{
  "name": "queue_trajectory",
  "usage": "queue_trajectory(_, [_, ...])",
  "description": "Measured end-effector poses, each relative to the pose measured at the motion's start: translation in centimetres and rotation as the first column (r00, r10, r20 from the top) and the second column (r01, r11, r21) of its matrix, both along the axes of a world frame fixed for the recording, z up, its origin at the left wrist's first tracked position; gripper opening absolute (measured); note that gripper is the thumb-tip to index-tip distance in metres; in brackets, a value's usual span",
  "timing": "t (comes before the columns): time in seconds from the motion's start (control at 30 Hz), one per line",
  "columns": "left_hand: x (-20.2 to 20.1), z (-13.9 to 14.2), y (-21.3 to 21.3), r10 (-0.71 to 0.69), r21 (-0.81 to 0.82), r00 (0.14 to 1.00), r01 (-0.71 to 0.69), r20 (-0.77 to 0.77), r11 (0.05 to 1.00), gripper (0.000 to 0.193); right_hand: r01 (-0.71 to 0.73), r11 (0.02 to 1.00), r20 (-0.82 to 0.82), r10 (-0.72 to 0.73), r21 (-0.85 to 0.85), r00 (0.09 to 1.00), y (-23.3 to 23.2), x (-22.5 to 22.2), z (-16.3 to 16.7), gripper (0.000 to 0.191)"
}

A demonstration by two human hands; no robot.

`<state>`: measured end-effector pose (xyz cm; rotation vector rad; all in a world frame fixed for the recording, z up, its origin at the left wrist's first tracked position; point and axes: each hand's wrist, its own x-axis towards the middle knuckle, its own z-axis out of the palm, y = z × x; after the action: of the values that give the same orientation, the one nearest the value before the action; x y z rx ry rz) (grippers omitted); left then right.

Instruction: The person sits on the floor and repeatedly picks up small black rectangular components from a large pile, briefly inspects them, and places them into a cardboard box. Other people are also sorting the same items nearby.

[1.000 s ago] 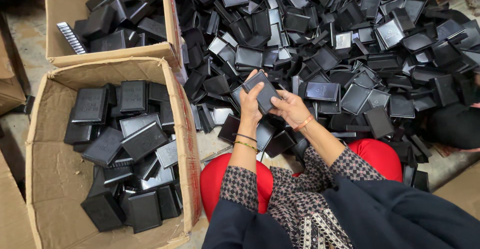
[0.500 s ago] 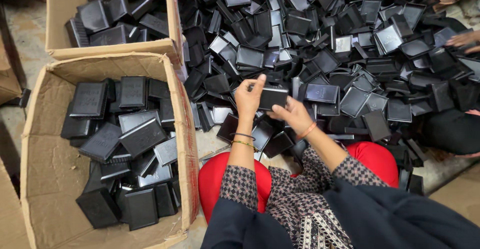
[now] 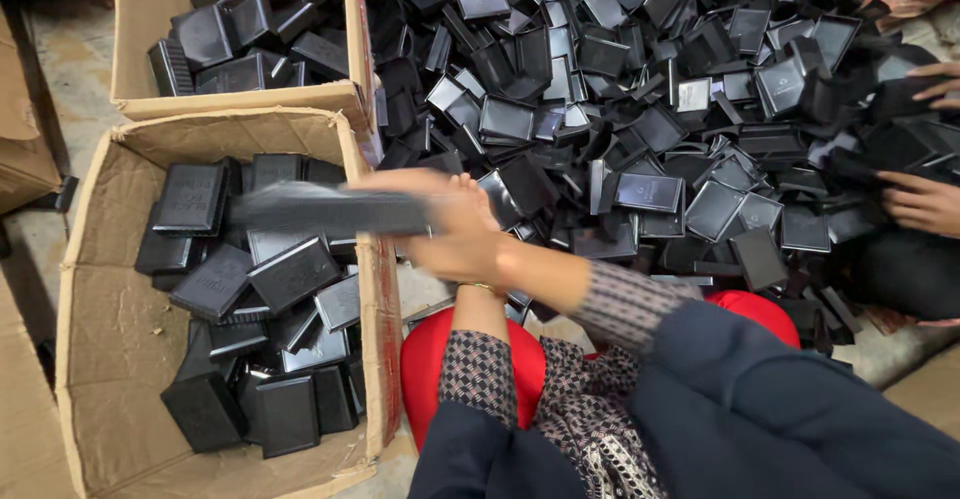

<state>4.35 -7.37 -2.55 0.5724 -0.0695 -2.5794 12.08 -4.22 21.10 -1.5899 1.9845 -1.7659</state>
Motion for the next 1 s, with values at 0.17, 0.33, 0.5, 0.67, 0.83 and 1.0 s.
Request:
queue_trajectory(0.17, [-0.5,-0.3,-0.5,0.02,-0.063,0.956,-0.002,0.292,0.998,0.063,0.281,0.96,-0.002,-0.281,-0.023,0.96,-5.0,-7.2,-1.2,0.055])
queue_trajectory(0.33, [-2.2,0.9,0.1,-0.008,-0.092,0.922,0.047,0.387,0.995,0.058,0.665,0.583,-0.353,-0.566,0.467,0.745,0.9,-17.5,-7.0,0.036])
queue_trajectory(0.5, [-2.8,0.2,0.6,-0.064,-0.135,0.915,0.127,0.399,0.983,0.044,0.432,0.295,-0.295,-0.41,0.852,0.863,5.3,-19.6,-9.6,0.031])
queue_trajectory(0.67, [-3.3,-1.2,1.3,-0.013,-0.327,0.886,0.185,0.463,0.927,0.043,0.559,0.567,-0.216,-0.559,0.605,0.801,8.0,-19.9,-10.4,0.021])
queue_trajectory(0.83, [-2.8,0.0,3.2,0.338,-0.919,0.899,0.148,0.279,0.367,0.076,0.226,0.857,0.18,-0.341,0.464,0.923,11.1,-16.2,-10.2,0.019])
queue_trajectory(1.0, [-2.8,0.5,3.0,-0.055,-0.448,0.941,0.209,0.333,0.869,0.07,-0.16,0.784,0.308,-0.04,0.599,0.951,9.4,-17.7,-9.2,0.021])
